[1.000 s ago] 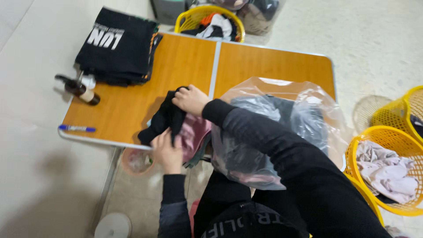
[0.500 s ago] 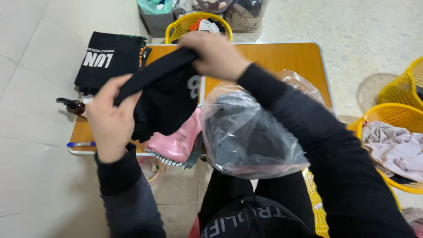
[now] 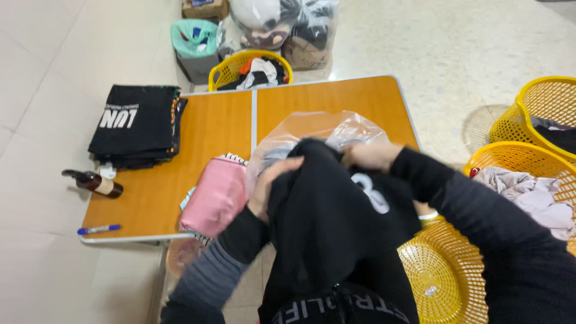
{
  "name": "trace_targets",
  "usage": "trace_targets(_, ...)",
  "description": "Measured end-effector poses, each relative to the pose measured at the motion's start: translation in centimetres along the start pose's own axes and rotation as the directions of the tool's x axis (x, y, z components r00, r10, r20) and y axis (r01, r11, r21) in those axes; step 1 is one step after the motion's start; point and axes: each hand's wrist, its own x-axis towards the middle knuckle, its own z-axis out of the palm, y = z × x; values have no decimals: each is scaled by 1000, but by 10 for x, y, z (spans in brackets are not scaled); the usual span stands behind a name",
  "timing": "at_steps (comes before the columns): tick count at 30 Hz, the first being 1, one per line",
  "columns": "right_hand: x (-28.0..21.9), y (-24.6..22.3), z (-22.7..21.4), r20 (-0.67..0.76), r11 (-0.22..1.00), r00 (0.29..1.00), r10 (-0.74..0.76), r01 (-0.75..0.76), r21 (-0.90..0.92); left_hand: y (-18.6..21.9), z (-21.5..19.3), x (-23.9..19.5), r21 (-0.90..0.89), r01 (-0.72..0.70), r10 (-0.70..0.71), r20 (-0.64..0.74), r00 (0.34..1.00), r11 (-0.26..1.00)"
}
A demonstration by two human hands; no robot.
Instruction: The person folds various garments and places them into a clear plastic bag on a table. Items handled include pink, black, striped, floral, gray, and light blue clothing. The person presses down on the contents to compact them inside the bag.
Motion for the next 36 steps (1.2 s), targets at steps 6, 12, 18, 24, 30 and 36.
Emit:
trace_targets(6, -31, 34, 18, -183, 968, 978, 97, -51, 245, -43, -47, -7, 377, -319, 362, -49, 931, 870)
trace_targets(12, -72, 33, 34, -357, 964, 899, 252, -267, 9, -56, -17, -45, 942, -209, 663, 332, 671, -261)
trace_targets(18, -105, 27, 38, -316, 949, 949, -7, 106, 298, -38, 22, -58, 998, -50, 515, 27, 857, 32)
trace_targets(24, -109, -33, -39, -442, 983, 886, 137, -177, -52, 42, 42, -7, 865, -390, 570, 502, 651, -316)
trace_targets(30, -85, -71, -77, -587, 985, 791, 171, -137, 102, 87, 60, 48, 844, -350, 659, 536, 528, -406)
trace_targets(36, -71, -43, -69, -675, 808, 513, -530, 64, -586, 71, 13, 63, 630, -321, 514, 770, 379, -707)
